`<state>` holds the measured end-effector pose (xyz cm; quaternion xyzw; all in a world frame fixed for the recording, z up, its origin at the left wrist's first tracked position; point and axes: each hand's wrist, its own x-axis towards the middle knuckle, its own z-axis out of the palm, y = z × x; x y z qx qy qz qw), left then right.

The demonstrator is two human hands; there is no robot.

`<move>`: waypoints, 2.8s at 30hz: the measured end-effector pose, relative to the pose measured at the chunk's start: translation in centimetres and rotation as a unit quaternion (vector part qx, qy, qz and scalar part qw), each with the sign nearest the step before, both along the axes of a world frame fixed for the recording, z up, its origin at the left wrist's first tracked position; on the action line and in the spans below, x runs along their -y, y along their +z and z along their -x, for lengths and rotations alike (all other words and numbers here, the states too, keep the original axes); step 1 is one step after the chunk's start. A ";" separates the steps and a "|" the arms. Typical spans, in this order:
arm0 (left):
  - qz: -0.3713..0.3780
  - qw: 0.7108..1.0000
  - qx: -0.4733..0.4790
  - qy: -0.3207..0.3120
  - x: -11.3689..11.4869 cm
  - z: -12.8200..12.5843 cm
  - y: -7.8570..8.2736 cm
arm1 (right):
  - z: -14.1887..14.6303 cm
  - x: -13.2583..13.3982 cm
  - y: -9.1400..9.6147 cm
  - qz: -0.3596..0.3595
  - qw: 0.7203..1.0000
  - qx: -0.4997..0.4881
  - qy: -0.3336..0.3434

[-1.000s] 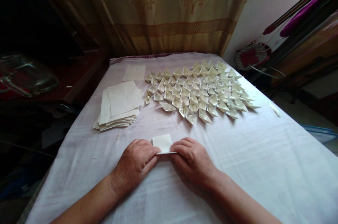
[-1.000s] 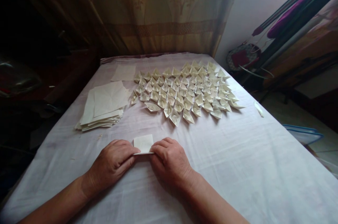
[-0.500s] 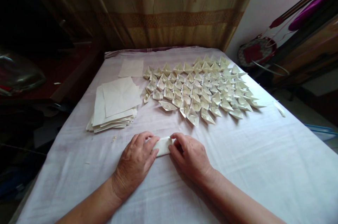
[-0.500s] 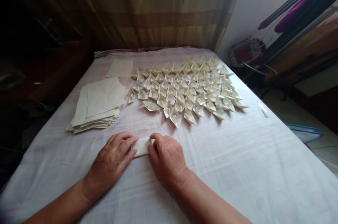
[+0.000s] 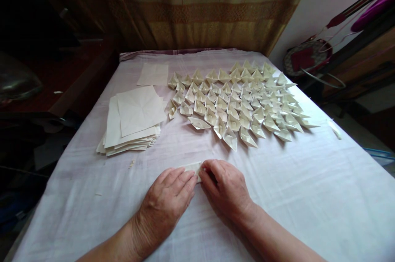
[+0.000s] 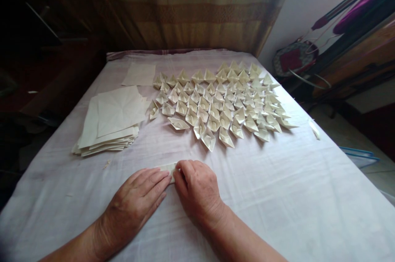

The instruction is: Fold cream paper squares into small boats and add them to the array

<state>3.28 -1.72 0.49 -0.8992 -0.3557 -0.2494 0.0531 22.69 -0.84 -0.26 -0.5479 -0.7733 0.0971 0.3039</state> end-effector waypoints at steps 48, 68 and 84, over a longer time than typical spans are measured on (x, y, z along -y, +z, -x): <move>0.002 1.000 -0.011 0.011 0.3 -0.3 -0.3 | -0.2 0.2 0.5 0.009 0.999 0.035 0.011; -0.012 0.999 -0.031 0.014 0.4 -0.4 -0.3 | -0.2 0.2 0.6 0.009 0.998 0.064 0.014; 0.047 0.997 -0.066 0.014 0.8 0.2 0.1 | -2.0 -0.5 -0.2 0.072 0.995 -0.025 0.065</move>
